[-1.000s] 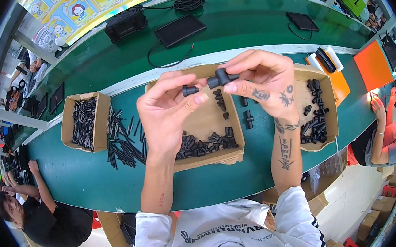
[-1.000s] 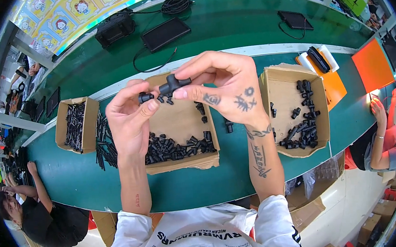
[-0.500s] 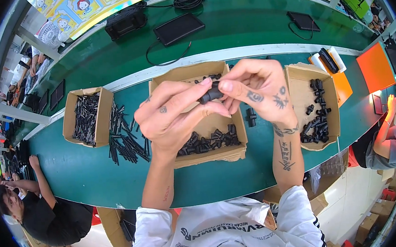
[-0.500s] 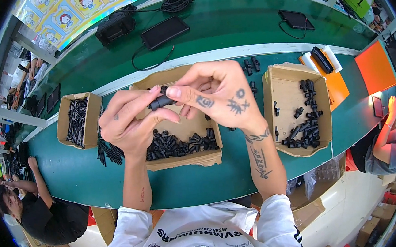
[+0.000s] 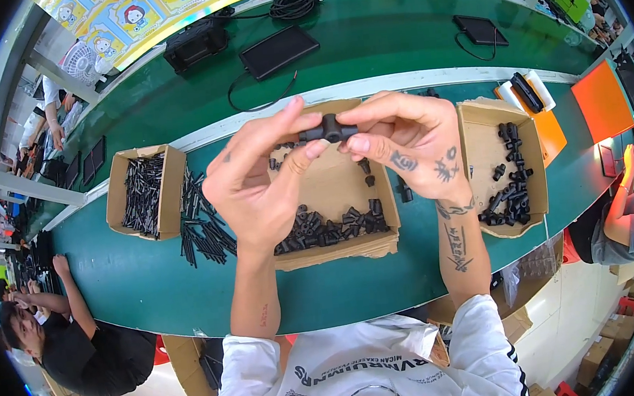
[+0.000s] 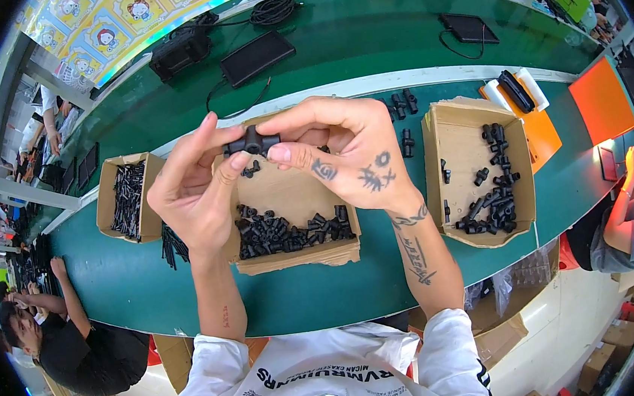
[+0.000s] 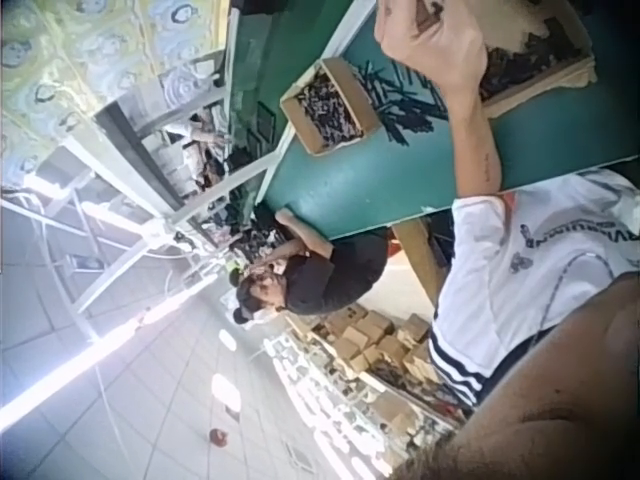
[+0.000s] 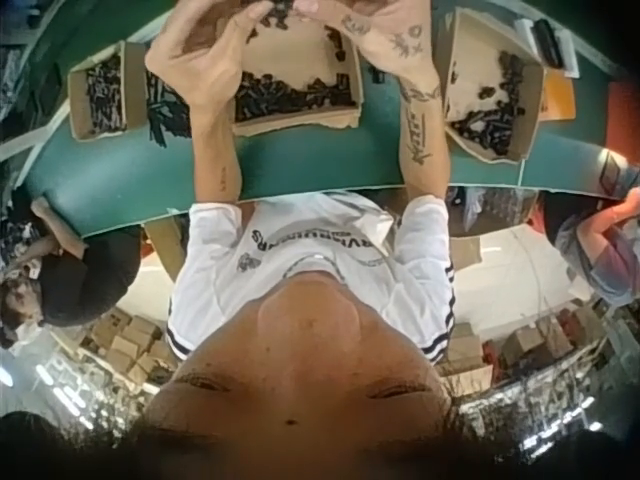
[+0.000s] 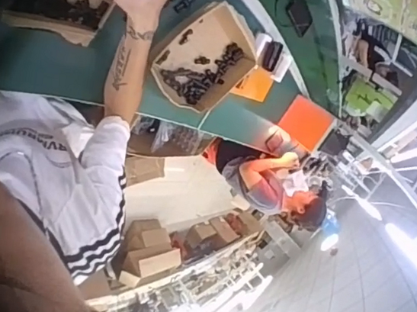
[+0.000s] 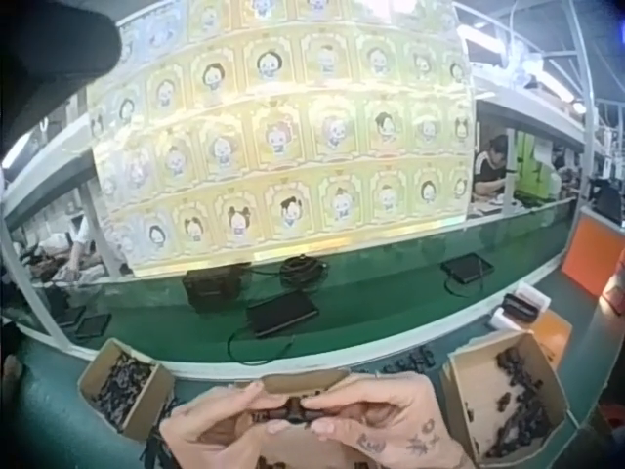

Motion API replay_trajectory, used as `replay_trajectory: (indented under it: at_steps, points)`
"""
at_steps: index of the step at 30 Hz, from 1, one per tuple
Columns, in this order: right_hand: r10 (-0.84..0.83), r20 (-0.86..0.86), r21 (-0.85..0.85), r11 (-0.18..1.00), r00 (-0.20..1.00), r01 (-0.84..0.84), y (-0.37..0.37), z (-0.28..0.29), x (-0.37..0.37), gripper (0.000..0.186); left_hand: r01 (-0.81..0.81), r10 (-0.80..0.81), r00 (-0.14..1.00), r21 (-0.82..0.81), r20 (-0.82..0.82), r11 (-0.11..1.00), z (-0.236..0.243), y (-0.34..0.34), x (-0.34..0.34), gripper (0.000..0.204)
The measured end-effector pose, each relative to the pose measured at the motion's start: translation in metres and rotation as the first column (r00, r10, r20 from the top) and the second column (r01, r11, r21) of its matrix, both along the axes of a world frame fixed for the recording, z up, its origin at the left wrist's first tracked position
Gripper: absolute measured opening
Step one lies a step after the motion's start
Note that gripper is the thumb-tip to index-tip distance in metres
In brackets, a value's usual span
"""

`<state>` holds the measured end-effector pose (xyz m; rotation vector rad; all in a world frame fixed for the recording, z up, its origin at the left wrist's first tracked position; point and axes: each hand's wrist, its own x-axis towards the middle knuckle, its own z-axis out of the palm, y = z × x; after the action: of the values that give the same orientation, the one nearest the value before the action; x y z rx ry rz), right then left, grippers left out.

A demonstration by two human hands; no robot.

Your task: Sort small plastic components and place them into a black housing unit on a production line.

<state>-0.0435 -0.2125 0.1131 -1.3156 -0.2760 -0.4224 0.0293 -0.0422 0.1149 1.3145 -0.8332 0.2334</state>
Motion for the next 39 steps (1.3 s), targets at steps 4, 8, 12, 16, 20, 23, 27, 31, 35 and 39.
replay_trajectory:
  at_steps: [4, 8, 12, 16, 20, 23, 27, 31, 35, 39]
  points:
    - [-0.071, 0.029, -0.028, 0.997, 0.997, 0.072, 0.003, -0.001, 0.001, 0.022, 0.022, -0.023, 0.999, -0.043, -0.024, 0.999, -0.003, 0.0, 0.005, 0.034]
    - [-0.079, -0.022, 0.005, 0.997, 0.997, 0.079, 0.004, 0.0, 0.002, 0.018, -0.019, 0.014, 0.996, 0.053, 0.094, 0.998, -0.009, 0.006, 0.014, 0.033]
    - [-0.048, -0.105, 0.036, 0.998, 0.993, 0.052, -0.001, 0.002, 0.002, 0.016, -0.049, 0.013, 0.93, 0.09, 0.368, 0.995, -0.014, 0.003, 0.02, 0.032]
    - [-0.058, -0.06, 0.026, 0.998, 0.996, 0.06, -0.003, -0.004, 0.006, 0.015, -0.06, 0.013, 0.886, 0.085, 0.464, 0.995, -0.012, 0.003, 0.022, 0.028]
    - [-0.121, 0.084, -0.046, 0.991, 0.989, 0.125, -0.001, -0.007, 0.008, 0.017, -0.008, -0.001, 0.986, 0.052, 0.167, 0.999, -0.007, -0.001, 0.008, 0.03]
    - [-0.179, 0.137, -0.123, 0.973, 0.974, 0.196, -0.002, -0.01, 0.009, 0.019, 0.134, -0.139, 0.975, -0.039, -0.173, 0.99, -0.007, -0.003, 0.007, 0.03]
    - [-0.19, 0.074, -0.132, 0.971, 0.979, 0.199, 0.001, -0.009, 0.008, 0.018, 0.211, -0.204, 0.955, 0.011, -0.215, 0.977, -0.01, 0.006, 0.013, 0.031]
    - [-0.212, 0.043, -0.163, 0.963, 0.976, 0.216, 0.0, -0.011, 0.01, 0.017, 0.141, -0.135, 0.989, 0.11, -0.062, 0.984, -0.014, 0.005, 0.018, 0.031]
    - [-0.229, 0.086, -0.152, 0.959, 0.97, 0.24, 0.0, -0.01, 0.011, 0.016, 0.159, -0.154, 0.981, 0.033, -0.119, 0.987, -0.009, 0.001, 0.012, 0.03]
    - [-0.215, 0.074, -0.174, 0.959, 0.974, 0.225, -0.002, -0.011, 0.012, 0.017, 0.097, -0.075, 0.977, 0.101, -0.2, 0.99, -0.009, 0.0, 0.012, 0.027]
